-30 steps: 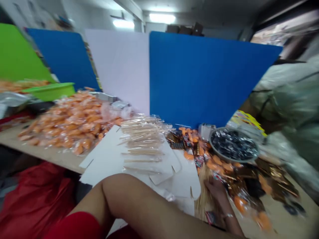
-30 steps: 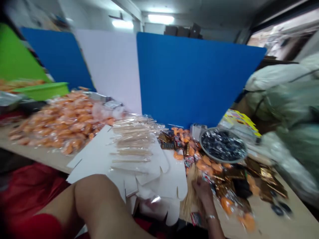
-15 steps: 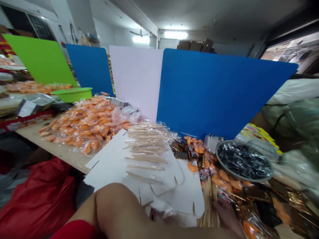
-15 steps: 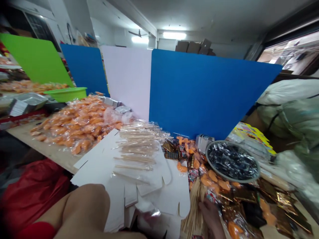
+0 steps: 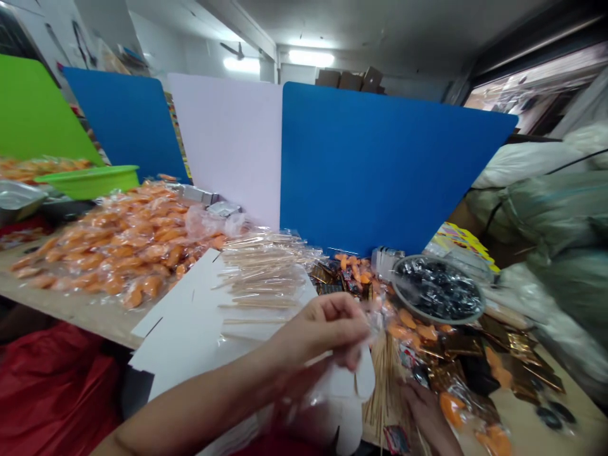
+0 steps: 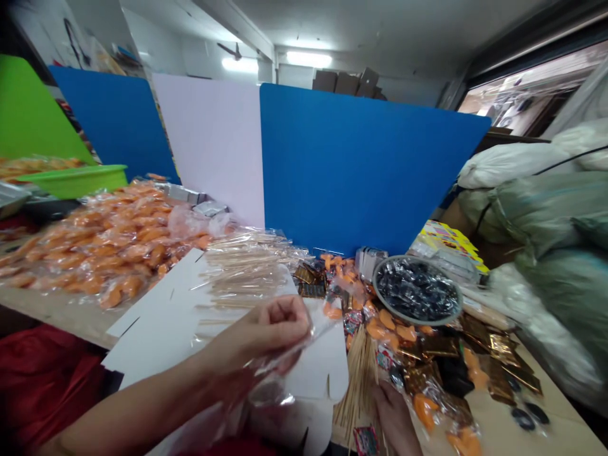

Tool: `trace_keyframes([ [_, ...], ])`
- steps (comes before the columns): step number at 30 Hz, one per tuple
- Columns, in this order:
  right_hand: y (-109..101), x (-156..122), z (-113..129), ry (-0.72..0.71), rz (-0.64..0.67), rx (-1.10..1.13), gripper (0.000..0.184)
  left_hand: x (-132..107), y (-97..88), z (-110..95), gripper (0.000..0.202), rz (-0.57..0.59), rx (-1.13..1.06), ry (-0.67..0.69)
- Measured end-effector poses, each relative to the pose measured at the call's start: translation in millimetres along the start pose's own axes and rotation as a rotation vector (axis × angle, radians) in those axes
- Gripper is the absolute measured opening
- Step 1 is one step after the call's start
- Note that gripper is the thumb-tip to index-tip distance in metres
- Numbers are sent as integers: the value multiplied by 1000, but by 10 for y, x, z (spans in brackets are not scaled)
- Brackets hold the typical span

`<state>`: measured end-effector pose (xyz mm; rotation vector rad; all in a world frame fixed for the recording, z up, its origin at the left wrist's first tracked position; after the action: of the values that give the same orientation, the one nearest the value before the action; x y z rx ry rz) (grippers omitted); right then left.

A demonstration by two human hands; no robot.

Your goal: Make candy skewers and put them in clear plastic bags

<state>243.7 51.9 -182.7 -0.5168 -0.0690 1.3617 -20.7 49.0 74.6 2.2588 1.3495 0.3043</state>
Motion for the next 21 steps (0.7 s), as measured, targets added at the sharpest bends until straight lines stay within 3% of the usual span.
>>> trace_keyframes([
  [2,31,-123,-86,92,25,80,38,184,-340,184,25,-159,9,89],
  [5,67,-380,7,170,56,274,42,243,-660,449,24,-235,115,123],
  [7,102,-565,276,149,85,456,43,209,-688,600,24,-199,209,96],
  [11,299,-779,1076,5,299,837,61,131,-469,858,27,-48,308,15],
  [12,344,-781,1247,-36,345,857,62,118,-409,909,28,-7,310,-9],
  [14,370,-734,1461,-84,322,836,46,101,-356,956,29,26,295,-29],
  [18,259,-773,1630,-194,184,793,31,91,-569,791,24,-177,353,62],
  [21,136,-1086,1750,-386,212,673,28,87,-678,693,23,-232,334,44],
])
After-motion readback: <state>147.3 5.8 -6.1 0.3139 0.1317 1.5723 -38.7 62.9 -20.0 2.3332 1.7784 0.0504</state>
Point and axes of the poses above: each hand's wrist, its own x-axis towards the middle knuckle, its own y-axis out of the palm, z = x × y, the point moved 6 cm from there along x, towards the middle knuckle, and after that the axes turned 1 degree about x, right-handed, at the moved point
